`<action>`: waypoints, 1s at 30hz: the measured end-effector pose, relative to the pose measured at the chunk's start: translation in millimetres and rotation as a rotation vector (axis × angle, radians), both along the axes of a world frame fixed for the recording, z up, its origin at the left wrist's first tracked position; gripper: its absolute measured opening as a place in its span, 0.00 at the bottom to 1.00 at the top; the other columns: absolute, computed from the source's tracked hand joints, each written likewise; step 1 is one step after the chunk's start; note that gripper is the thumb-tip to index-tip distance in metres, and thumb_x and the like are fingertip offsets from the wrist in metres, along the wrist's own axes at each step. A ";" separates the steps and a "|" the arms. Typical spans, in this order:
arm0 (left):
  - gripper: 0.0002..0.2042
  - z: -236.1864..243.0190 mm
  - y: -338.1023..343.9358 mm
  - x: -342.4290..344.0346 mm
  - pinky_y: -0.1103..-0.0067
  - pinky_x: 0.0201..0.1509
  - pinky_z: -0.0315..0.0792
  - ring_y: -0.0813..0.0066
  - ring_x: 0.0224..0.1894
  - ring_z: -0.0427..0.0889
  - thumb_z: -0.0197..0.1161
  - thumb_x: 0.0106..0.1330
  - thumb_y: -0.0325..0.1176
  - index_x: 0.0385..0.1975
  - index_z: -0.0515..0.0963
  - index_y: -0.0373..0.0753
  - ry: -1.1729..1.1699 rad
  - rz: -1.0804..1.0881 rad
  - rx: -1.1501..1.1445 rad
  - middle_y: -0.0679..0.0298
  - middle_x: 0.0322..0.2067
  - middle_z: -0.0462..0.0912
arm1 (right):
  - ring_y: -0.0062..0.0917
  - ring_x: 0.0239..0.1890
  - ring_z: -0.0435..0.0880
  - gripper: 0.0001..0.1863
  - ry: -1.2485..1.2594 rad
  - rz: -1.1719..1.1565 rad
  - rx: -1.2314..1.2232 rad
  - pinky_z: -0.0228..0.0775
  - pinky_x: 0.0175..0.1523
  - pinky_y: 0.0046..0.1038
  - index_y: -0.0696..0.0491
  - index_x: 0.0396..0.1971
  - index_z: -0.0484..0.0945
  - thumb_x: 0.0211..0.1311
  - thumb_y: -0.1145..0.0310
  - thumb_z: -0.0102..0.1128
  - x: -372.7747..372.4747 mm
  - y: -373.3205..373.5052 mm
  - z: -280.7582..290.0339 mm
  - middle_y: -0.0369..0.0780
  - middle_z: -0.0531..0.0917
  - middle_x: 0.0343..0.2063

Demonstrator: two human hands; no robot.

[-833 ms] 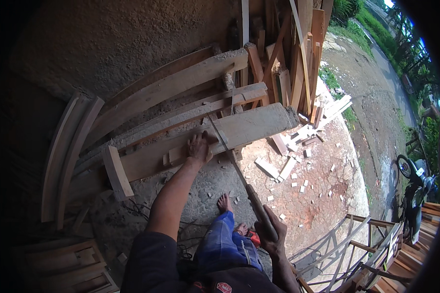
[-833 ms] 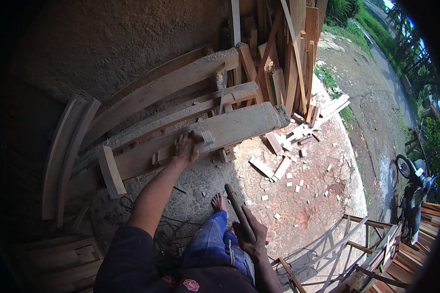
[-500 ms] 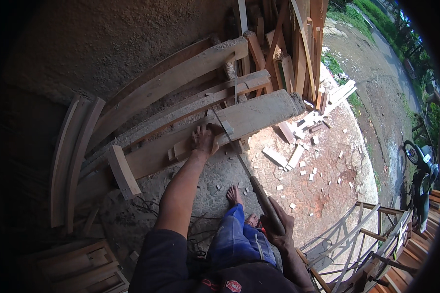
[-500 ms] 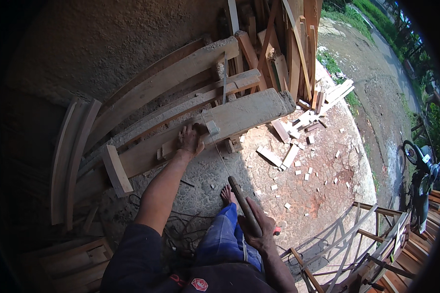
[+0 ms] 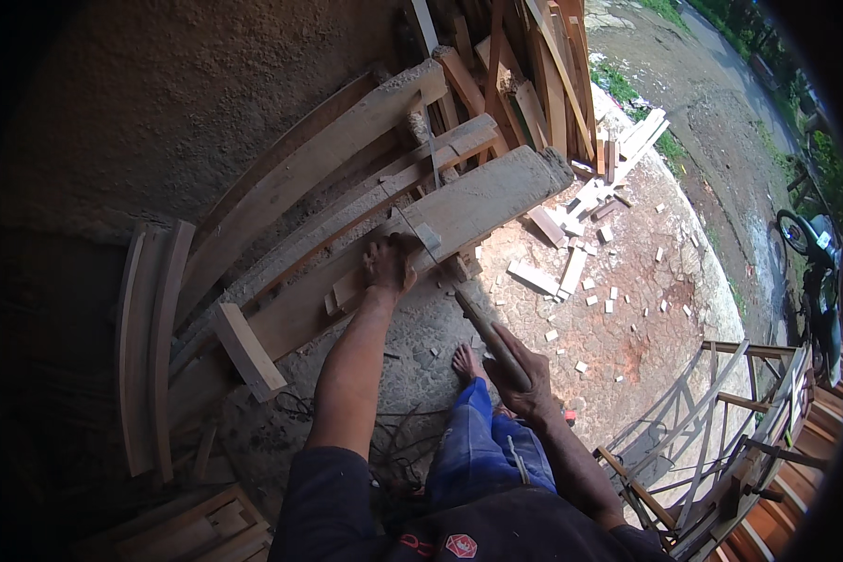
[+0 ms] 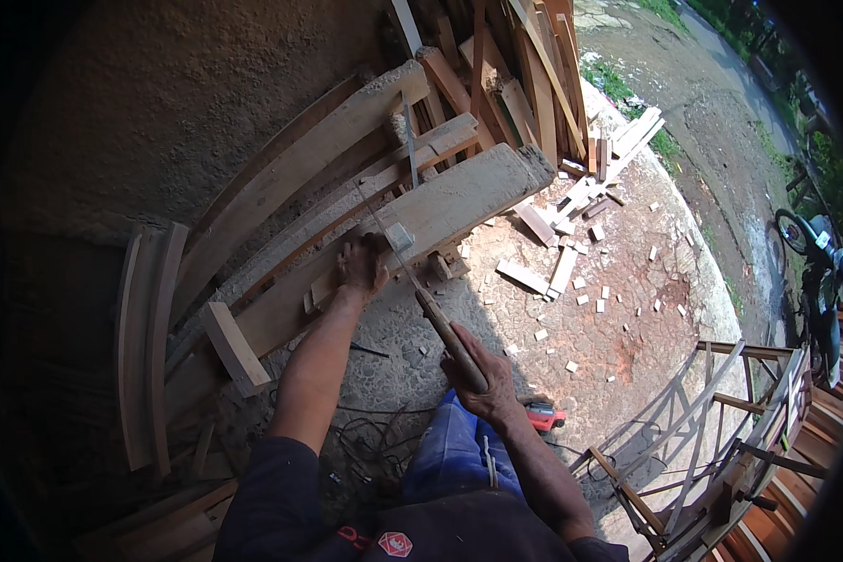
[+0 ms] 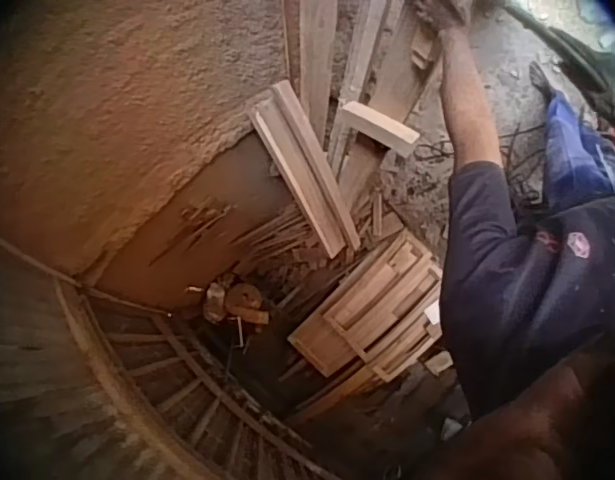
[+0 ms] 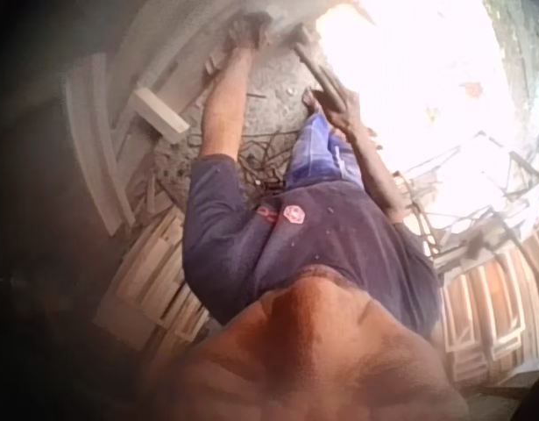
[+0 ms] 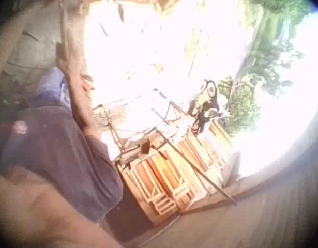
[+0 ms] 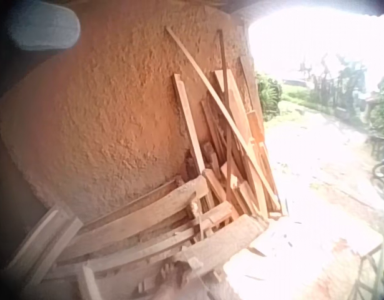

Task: The person uses a hand saw to cut a piece of wood clamped on a workbench. They repeatedly saw through the wood, repositioning the piece as needed to complete the cut.

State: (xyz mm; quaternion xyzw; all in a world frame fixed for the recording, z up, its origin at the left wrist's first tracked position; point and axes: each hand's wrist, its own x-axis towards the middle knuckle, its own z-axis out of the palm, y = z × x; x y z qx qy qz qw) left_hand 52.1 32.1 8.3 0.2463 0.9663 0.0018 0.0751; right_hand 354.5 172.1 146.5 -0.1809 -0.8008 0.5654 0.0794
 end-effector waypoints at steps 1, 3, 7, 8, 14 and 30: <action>0.27 0.3 -1.3 -1.4 0.52 0.63 0.66 0.51 0.60 0.69 0.67 0.54 0.40 0.54 0.71 0.39 -0.023 0.003 -0.006 0.54 0.55 0.70 | 0.34 0.38 0.89 0.32 0.021 -0.007 0.013 0.79 0.43 0.30 0.54 0.63 0.71 0.57 0.69 0.69 17.5 -2.1 3.4 0.47 0.86 0.44; 0.27 2.2 -3.1 -5.7 0.51 0.63 0.66 0.51 0.61 0.68 0.67 0.54 0.40 0.54 0.69 0.41 -0.065 0.006 0.005 0.54 0.55 0.70 | 0.36 0.39 0.89 0.32 0.012 0.012 0.071 0.79 0.44 0.32 0.54 0.62 0.72 0.55 0.69 0.69 74.8 -1.0 13.6 0.47 0.86 0.44; 0.29 11.9 -2.2 3.5 0.51 0.62 0.67 0.51 0.60 0.70 0.69 0.53 0.39 0.56 0.68 0.41 -0.079 -0.008 0.026 0.54 0.55 0.71 | 0.37 0.40 0.89 0.33 -0.027 0.042 0.176 0.79 0.44 0.33 0.55 0.62 0.73 0.52 0.71 0.69 123.4 3.8 27.7 0.47 0.86 0.45; 0.31 11.9 0.2 6.1 0.52 0.61 0.67 0.51 0.60 0.70 0.70 0.53 0.39 0.57 0.68 0.41 -0.055 -0.016 0.032 0.54 0.54 0.71 | 0.37 0.40 0.89 0.33 -0.006 0.049 0.179 0.80 0.44 0.33 0.55 0.61 0.73 0.51 0.71 0.69 117.2 6.1 30.0 0.47 0.86 0.45; 0.30 1.6 6.0 2.8 0.53 0.62 0.67 0.53 0.60 0.70 0.71 0.53 0.39 0.56 0.68 0.42 0.018 -0.007 -0.034 0.55 0.54 0.71 | 0.39 0.39 0.88 0.30 0.004 -0.013 0.005 0.79 0.42 0.32 0.49 0.62 0.72 0.58 0.67 0.67 -32.3 0.3 -18.1 0.48 0.86 0.41; 0.34 0.3 -4.9 -16.8 0.53 0.65 0.66 0.53 0.65 0.66 0.71 0.53 0.42 0.61 0.67 0.41 -0.014 0.027 -0.051 0.56 0.59 0.67 | 0.34 0.26 0.86 0.31 0.127 -0.019 0.007 0.77 0.35 0.32 0.51 0.62 0.73 0.55 0.69 0.69 -25.7 7.4 -22.0 0.46 0.85 0.30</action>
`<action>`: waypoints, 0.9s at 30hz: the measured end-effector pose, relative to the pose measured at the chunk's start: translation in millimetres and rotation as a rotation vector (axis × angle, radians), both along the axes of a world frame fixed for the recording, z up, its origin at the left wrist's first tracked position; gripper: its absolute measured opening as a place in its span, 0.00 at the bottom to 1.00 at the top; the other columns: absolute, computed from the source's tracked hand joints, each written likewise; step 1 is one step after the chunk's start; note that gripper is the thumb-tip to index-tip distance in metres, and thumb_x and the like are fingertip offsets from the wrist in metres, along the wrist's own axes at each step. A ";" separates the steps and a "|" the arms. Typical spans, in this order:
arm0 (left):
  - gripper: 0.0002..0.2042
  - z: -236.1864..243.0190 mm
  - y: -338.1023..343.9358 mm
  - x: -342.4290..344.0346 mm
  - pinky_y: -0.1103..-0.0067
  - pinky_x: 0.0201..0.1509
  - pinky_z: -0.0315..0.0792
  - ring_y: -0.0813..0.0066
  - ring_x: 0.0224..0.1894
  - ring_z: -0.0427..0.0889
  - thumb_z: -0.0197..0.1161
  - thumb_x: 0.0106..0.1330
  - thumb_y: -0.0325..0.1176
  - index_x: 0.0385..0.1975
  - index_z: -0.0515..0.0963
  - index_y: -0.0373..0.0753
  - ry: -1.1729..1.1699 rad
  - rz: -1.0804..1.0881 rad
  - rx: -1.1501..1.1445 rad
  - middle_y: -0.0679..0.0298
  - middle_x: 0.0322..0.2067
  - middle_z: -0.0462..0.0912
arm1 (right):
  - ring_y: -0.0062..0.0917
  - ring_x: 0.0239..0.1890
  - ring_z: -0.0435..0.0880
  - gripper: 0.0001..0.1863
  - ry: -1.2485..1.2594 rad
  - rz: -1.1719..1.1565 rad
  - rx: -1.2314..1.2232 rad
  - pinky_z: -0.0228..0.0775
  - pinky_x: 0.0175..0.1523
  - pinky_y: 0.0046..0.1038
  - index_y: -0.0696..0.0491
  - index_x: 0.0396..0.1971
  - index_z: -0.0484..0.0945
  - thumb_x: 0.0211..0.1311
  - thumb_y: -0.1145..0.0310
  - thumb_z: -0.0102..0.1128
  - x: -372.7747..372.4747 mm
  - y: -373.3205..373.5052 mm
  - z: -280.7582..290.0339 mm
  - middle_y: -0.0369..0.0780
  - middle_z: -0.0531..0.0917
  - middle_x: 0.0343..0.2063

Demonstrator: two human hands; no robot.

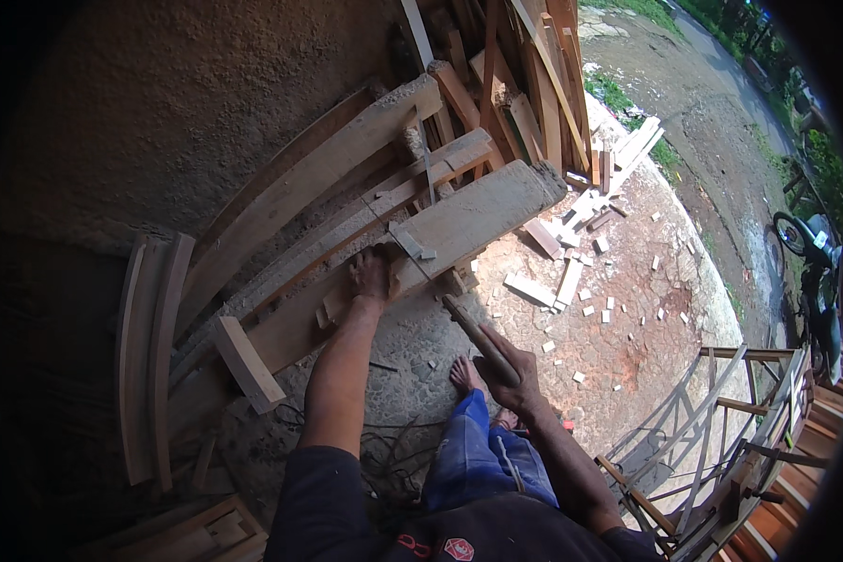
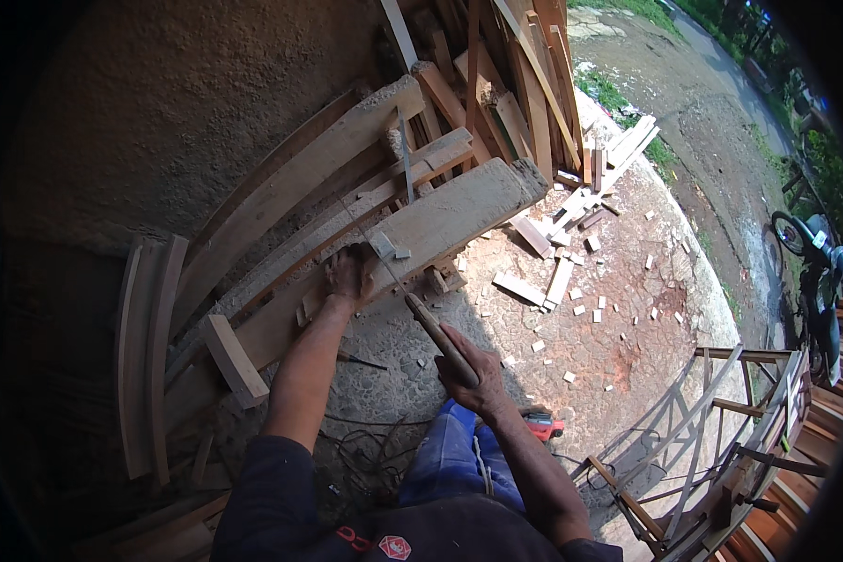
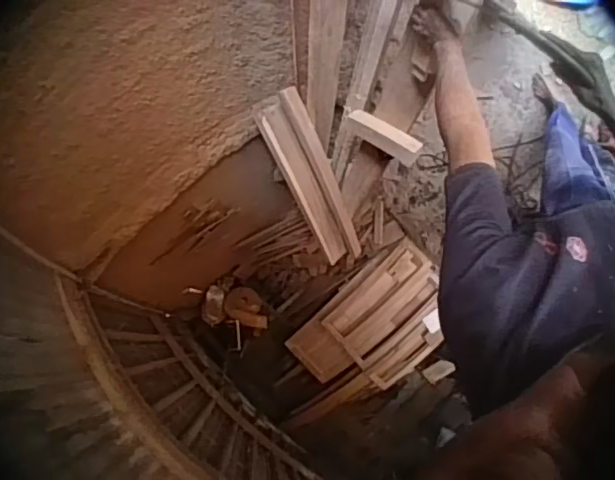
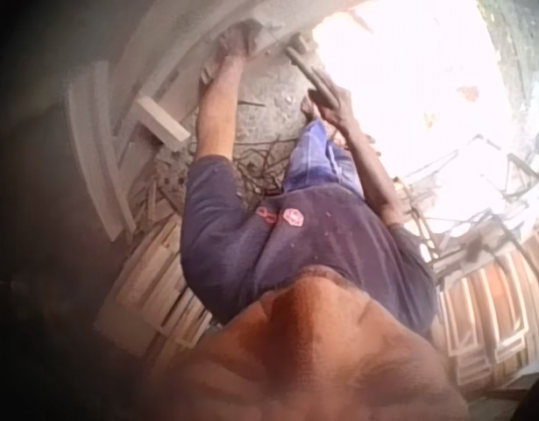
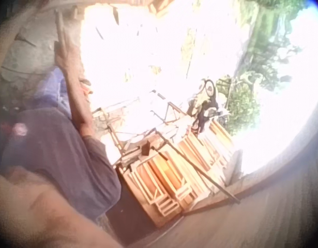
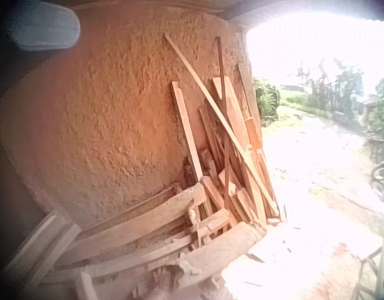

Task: The person uses a hand saw to cut a piece of wood clamped on a workbench. They repeatedly saw through the wood, repositioning the piece as needed to complete the cut.

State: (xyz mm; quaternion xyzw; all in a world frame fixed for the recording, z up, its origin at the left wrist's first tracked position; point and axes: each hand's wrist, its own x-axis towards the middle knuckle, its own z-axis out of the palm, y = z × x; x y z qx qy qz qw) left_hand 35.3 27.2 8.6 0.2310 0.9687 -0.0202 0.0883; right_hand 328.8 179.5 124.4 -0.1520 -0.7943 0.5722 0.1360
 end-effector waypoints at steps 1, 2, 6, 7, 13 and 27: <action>0.33 -2.1 -1.7 2.4 0.53 0.65 0.66 0.53 0.65 0.66 0.71 0.54 0.43 0.60 0.68 0.41 0.027 -0.008 0.014 0.56 0.59 0.67 | 0.34 0.27 0.87 0.32 0.007 0.015 -0.012 0.77 0.35 0.31 0.51 0.62 0.73 0.55 0.69 0.69 -3.3 -1.1 3.0 0.46 0.86 0.31; 0.33 -4.0 -0.8 2.2 0.53 0.65 0.66 0.53 0.65 0.66 0.71 0.54 0.43 0.60 0.69 0.41 0.054 -0.017 0.028 0.56 0.60 0.67 | 0.33 0.28 0.87 0.32 0.030 -0.007 0.004 0.78 0.36 0.31 0.51 0.62 0.73 0.56 0.69 0.69 -2.3 -3.2 8.5 0.46 0.86 0.32; 0.28 7.5 -2.5 -16.6 0.58 0.65 0.68 0.53 0.63 0.68 0.67 0.57 0.40 0.57 0.70 0.38 -0.160 0.037 0.130 0.54 0.59 0.68 | 0.33 0.33 0.89 0.28 0.210 -0.055 0.162 0.79 0.38 0.30 0.57 0.58 0.74 0.56 0.71 0.69 12.9 -18.0 72.0 0.48 0.87 0.38; 0.25 14.7 -9.7 -29.9 0.59 0.65 0.67 0.51 0.63 0.68 0.65 0.59 0.37 0.56 0.70 0.37 -0.203 0.003 0.189 0.53 0.58 0.70 | 0.34 0.32 0.89 0.28 0.304 -0.055 0.235 0.79 0.37 0.30 0.59 0.57 0.75 0.55 0.71 0.69 15.3 -13.0 84.9 0.48 0.87 0.37; 0.25 36.6 -5.7 -41.3 0.59 0.62 0.70 0.50 0.60 0.71 0.69 0.58 0.42 0.52 0.72 0.35 -0.108 0.126 0.210 0.52 0.54 0.72 | 0.32 0.27 0.87 0.28 0.371 -0.110 0.588 0.78 0.32 0.28 0.68 0.52 0.76 0.55 0.68 0.71 47.6 28.0 103.2 0.48 0.86 0.31; 0.44 27.0 54.3 -43.1 0.63 0.63 0.71 0.47 0.58 0.78 0.72 0.53 0.46 0.69 0.58 0.41 -0.500 -0.134 0.297 0.45 0.55 0.78 | 0.18 0.27 0.81 0.31 0.137 -0.332 0.109 0.74 0.33 0.22 0.65 0.59 0.73 0.53 0.74 0.65 50.6 23.4 75.4 0.37 0.82 0.26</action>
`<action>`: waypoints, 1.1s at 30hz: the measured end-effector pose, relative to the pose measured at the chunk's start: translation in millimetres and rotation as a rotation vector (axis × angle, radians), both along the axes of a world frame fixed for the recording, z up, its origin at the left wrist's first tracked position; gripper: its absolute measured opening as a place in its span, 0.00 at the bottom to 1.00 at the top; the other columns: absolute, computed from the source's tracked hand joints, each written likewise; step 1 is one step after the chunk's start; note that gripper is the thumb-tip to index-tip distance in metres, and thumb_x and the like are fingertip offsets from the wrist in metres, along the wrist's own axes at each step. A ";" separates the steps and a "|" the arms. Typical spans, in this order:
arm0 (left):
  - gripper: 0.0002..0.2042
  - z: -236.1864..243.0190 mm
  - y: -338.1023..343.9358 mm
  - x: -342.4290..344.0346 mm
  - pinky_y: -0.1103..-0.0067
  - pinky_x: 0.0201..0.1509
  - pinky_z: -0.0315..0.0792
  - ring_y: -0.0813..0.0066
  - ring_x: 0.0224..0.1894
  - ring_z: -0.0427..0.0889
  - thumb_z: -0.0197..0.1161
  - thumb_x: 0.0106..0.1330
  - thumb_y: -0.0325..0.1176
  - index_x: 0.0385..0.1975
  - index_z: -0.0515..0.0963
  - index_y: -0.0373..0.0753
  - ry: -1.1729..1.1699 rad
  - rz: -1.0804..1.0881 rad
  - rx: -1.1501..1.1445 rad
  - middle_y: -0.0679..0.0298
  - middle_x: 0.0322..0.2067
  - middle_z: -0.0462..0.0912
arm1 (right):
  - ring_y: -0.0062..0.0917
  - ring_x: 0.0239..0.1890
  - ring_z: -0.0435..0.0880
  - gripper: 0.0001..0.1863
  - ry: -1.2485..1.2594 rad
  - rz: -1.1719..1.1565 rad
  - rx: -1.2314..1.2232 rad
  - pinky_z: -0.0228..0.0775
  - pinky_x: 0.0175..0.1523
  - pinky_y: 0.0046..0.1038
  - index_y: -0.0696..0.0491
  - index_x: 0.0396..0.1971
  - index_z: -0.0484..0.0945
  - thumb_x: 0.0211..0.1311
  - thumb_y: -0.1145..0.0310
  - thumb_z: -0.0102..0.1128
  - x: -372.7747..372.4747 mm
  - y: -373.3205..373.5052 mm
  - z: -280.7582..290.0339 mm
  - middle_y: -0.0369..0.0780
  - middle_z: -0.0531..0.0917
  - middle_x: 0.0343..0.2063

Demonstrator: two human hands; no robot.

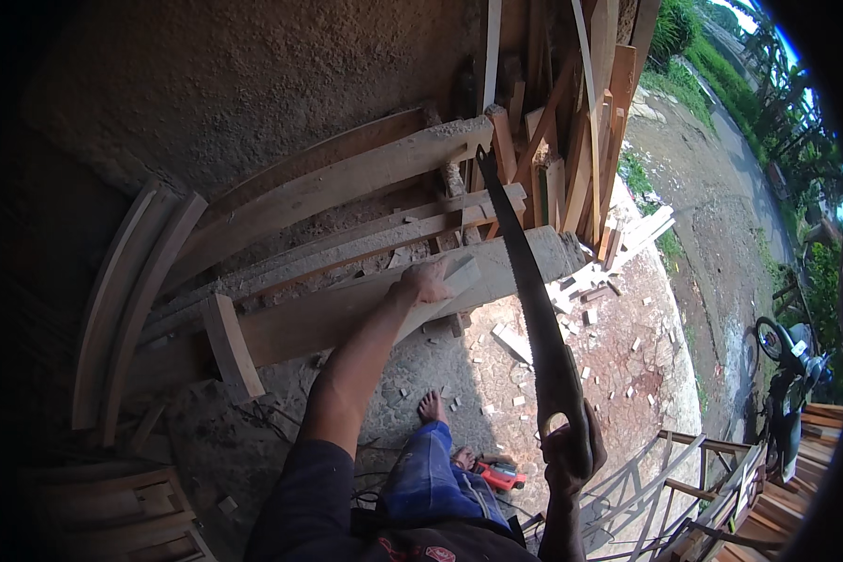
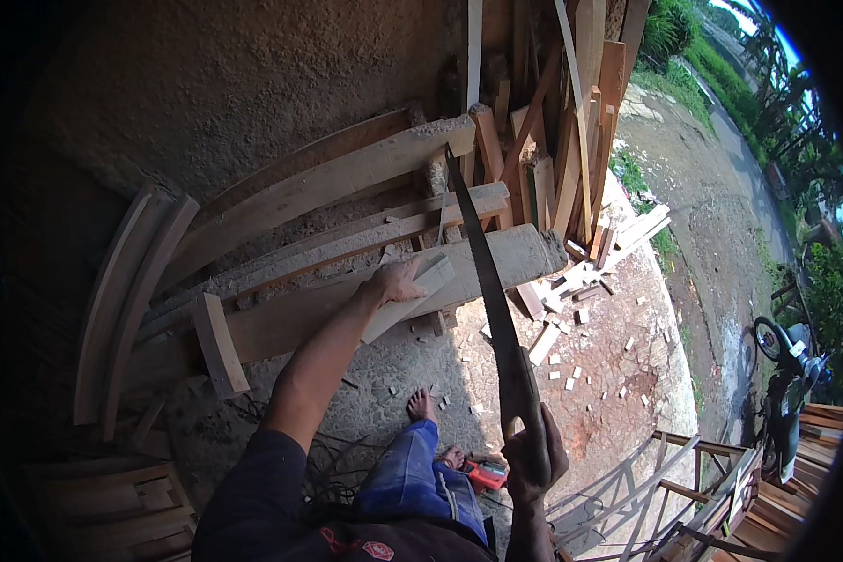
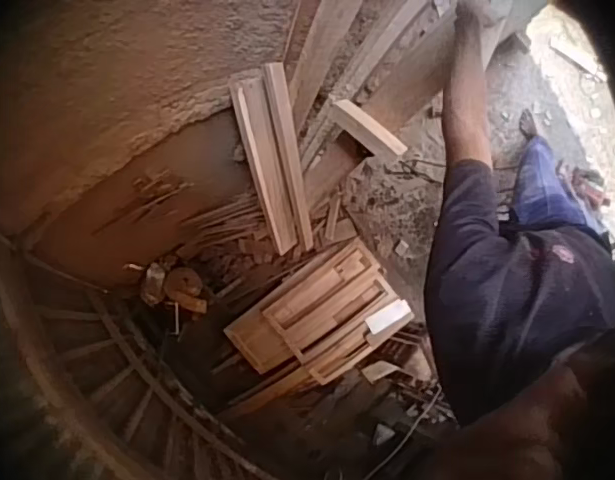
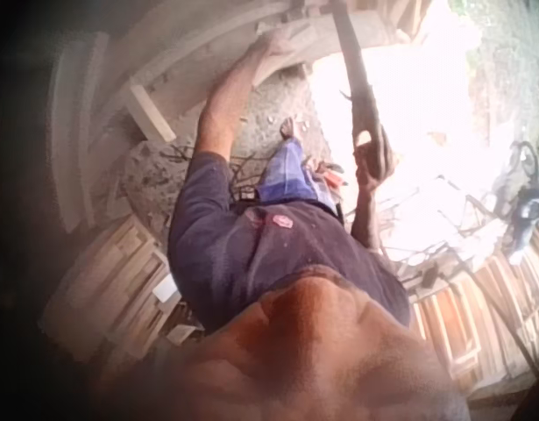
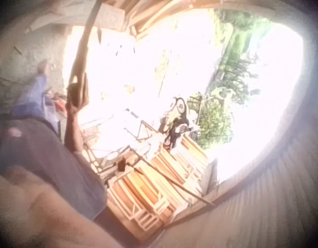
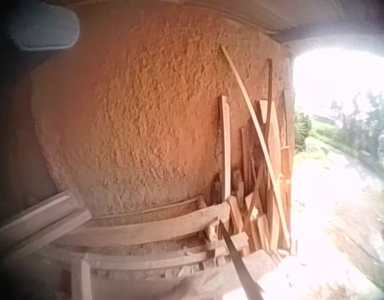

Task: The person uses a hand saw to cut a piece of wood clamped on a workbench. They repeatedly saw through the wood, repositioning the piece as needed to complete the cut.

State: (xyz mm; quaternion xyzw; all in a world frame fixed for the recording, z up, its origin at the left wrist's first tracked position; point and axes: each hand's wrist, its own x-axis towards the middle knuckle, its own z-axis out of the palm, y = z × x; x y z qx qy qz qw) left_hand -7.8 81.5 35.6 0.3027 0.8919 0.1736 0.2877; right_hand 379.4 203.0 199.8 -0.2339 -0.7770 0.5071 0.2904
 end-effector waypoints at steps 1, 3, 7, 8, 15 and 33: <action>0.50 9.7 -12.2 -18.9 0.63 0.63 0.71 0.47 0.60 0.76 0.74 0.50 0.48 0.73 0.53 0.45 -0.024 -0.090 -0.076 0.46 0.58 0.77 | 0.18 0.27 0.81 0.31 -0.031 -0.010 -0.021 0.74 0.34 0.22 0.65 0.60 0.73 0.53 0.73 0.66 5.7 0.3 -4.4 0.37 0.82 0.26; 0.48 14.0 -34.5 -45.4 0.65 0.64 0.71 0.49 0.60 0.76 0.72 0.52 0.47 0.74 0.53 0.49 -0.026 -0.178 -0.086 0.45 0.59 0.75 | 0.19 0.29 0.81 0.35 -0.041 -0.017 -0.112 0.74 0.36 0.24 0.63 0.60 0.73 0.50 0.68 0.69 11.1 -1.7 -17.2 0.36 0.82 0.26; 0.43 9.4 -44.3 -52.9 0.61 0.68 0.64 0.49 0.64 0.72 0.67 0.59 0.49 0.73 0.54 0.45 0.142 -0.087 -0.092 0.47 0.62 0.73 | 0.20 0.32 0.82 0.36 -0.123 0.014 -0.278 0.74 0.39 0.23 0.64 0.62 0.70 0.51 0.68 0.69 1.1 -12.9 -15.7 0.37 0.83 0.29; 0.41 3.6 -44.0 -42.8 0.60 0.69 0.62 0.49 0.65 0.70 0.65 0.60 0.49 0.72 0.55 0.43 0.222 -0.051 -0.096 0.47 0.63 0.72 | 0.20 0.32 0.82 0.36 -0.148 0.020 -0.290 0.75 0.40 0.24 0.65 0.62 0.70 0.52 0.68 0.69 0.2 -16.8 -16.8 0.38 0.84 0.31; 0.27 -36.1 -49.7 -13.2 0.54 0.66 0.60 0.50 0.64 0.67 0.54 0.69 0.50 0.62 0.68 0.39 0.465 0.264 0.163 0.51 0.60 0.71 | 0.22 0.33 0.85 0.32 -0.133 0.068 -0.247 0.78 0.40 0.23 0.65 0.62 0.69 0.60 0.68 0.67 -14.4 -18.5 -20.0 0.45 0.84 0.41; 0.17 -42.6 -22.6 -3.7 0.54 0.60 0.63 0.58 0.56 0.75 0.54 0.65 0.45 0.45 0.76 0.39 0.511 0.394 0.027 0.55 0.47 0.80 | 0.34 0.52 0.84 0.28 -0.193 0.200 0.012 0.75 0.56 0.32 0.64 0.58 0.74 0.60 0.67 0.67 -21.4 -30.9 -51.4 0.51 0.83 0.51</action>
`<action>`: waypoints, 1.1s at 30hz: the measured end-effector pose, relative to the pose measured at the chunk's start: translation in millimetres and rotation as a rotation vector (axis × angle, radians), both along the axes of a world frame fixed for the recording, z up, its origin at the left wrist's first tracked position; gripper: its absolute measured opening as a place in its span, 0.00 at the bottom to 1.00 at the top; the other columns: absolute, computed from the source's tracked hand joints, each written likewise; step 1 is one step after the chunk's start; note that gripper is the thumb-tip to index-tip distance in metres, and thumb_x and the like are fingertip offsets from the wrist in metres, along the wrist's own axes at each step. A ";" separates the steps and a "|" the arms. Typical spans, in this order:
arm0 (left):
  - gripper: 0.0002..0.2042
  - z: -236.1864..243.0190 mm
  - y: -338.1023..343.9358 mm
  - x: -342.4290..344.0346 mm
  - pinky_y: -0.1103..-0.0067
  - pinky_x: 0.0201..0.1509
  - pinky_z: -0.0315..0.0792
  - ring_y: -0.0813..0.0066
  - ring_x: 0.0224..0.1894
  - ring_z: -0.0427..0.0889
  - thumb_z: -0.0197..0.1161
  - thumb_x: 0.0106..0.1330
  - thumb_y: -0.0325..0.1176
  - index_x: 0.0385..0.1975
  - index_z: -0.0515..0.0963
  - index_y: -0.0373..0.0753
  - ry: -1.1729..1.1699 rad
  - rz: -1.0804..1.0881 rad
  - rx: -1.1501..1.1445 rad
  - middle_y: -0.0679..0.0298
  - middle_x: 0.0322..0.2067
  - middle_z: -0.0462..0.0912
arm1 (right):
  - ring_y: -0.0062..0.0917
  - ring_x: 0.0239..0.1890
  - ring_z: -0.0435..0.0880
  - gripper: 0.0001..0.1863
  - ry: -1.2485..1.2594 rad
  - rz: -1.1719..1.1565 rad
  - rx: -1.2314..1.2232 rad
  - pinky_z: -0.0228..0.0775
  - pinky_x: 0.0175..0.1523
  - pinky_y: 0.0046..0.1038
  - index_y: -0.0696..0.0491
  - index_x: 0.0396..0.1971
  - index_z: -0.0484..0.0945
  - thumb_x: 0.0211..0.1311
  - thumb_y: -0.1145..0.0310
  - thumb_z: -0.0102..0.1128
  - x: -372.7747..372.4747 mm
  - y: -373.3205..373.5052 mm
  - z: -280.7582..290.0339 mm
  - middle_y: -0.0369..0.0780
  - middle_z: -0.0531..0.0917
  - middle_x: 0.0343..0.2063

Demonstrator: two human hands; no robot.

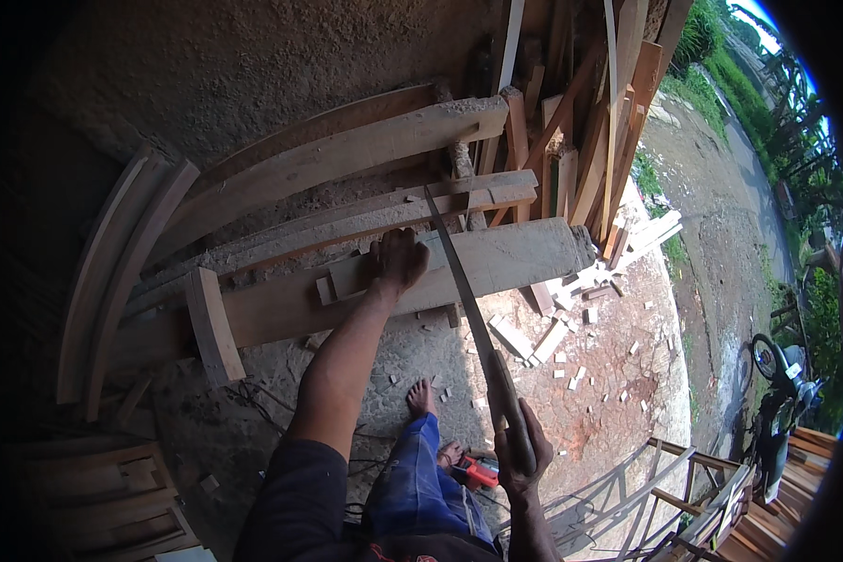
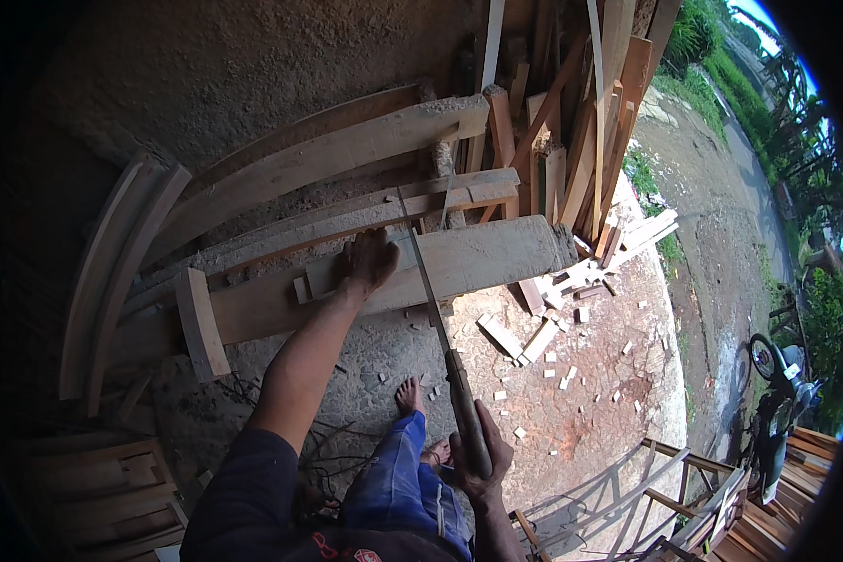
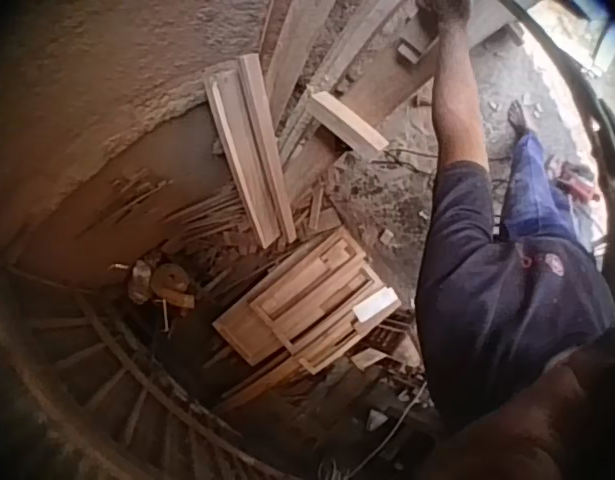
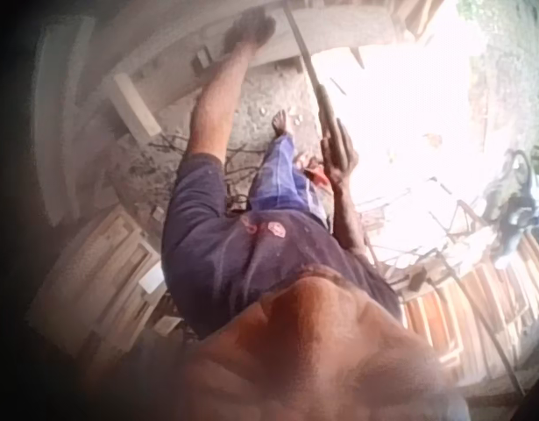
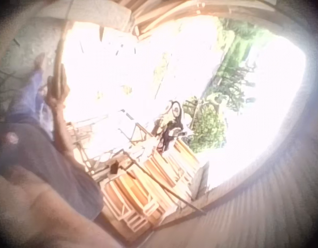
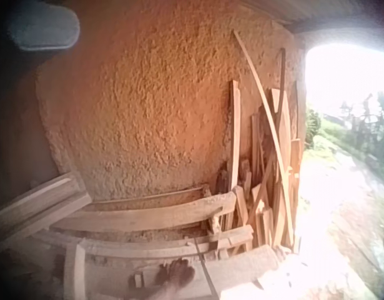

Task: The person uses a hand saw to cut a piece of wood clamped on a workbench. They repeatedly saw through the wood, repositioning the piece as needed to complete the cut.

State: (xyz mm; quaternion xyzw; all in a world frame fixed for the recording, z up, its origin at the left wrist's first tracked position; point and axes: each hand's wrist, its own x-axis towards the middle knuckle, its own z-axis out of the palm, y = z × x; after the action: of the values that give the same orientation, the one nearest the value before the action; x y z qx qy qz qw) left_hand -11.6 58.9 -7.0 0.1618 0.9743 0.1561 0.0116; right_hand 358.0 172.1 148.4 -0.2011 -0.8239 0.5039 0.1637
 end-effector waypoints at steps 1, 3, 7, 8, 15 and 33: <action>0.17 0.9 1.9 2.5 0.54 0.59 0.64 0.57 0.56 0.75 0.53 0.66 0.44 0.44 0.77 0.39 0.004 0.030 -0.011 0.54 0.47 0.80 | 0.34 0.52 0.84 0.27 -0.008 0.003 -0.006 0.75 0.56 0.32 0.64 0.58 0.74 0.60 0.67 0.67 0.2 -1.0 -0.2 0.51 0.83 0.51; 0.15 3.6 2.8 -0.4 0.53 0.58 0.65 0.56 0.55 0.76 0.52 0.67 0.42 0.43 0.77 0.38 -0.008 0.016 0.001 0.54 0.45 0.80 | 0.34 0.52 0.85 0.27 -0.023 0.010 -0.017 0.75 0.56 0.32 0.64 0.58 0.74 0.60 0.67 0.66 0.9 -2.2 -0.2 0.52 0.83 0.51; 0.12 2.9 5.3 -5.0 0.51 0.54 0.66 0.56 0.51 0.78 0.51 0.68 0.38 0.37 0.79 0.39 -0.014 0.006 -0.002 0.53 0.42 0.81 | 0.34 0.52 0.84 0.28 -0.027 0.025 -0.015 0.75 0.56 0.32 0.64 0.58 0.74 0.59 0.67 0.67 4.5 0.5 -8.4 0.51 0.83 0.51; 0.11 0.8 7.5 -3.0 0.51 0.54 0.67 0.56 0.50 0.78 0.51 0.67 0.37 0.36 0.79 0.39 0.024 0.016 0.024 0.53 0.41 0.82 | 0.34 0.52 0.84 0.28 -0.042 0.018 -0.052 0.75 0.56 0.32 0.64 0.58 0.74 0.59 0.66 0.67 4.0 0.7 -7.6 0.51 0.83 0.51; 0.11 -14.6 7.8 -2.8 0.56 0.52 0.68 0.58 0.46 0.79 0.53 0.67 0.37 0.31 0.80 0.40 0.190 0.026 0.103 0.56 0.37 0.83 | 0.34 0.52 0.84 0.29 -0.050 0.020 -0.098 0.74 0.56 0.31 0.64 0.58 0.74 0.60 0.63 0.67 -0.1 4.6 -13.2 0.51 0.83 0.51; 0.14 -15.2 7.8 -1.9 0.56 0.54 0.67 0.57 0.50 0.78 0.52 0.70 0.44 0.34 0.80 0.42 0.207 0.075 0.157 0.58 0.42 0.81 | 0.34 0.49 0.86 0.30 -0.019 0.043 -0.100 0.76 0.54 0.31 0.66 0.59 0.72 0.60 0.64 0.66 1.7 1.8 -24.2 0.51 0.84 0.48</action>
State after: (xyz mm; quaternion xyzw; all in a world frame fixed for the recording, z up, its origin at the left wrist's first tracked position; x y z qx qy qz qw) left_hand -13.5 66.6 -22.1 0.1409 0.9605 0.2147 -0.1075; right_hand 359.7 173.9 124.2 -0.1963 -0.8033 0.5459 0.1347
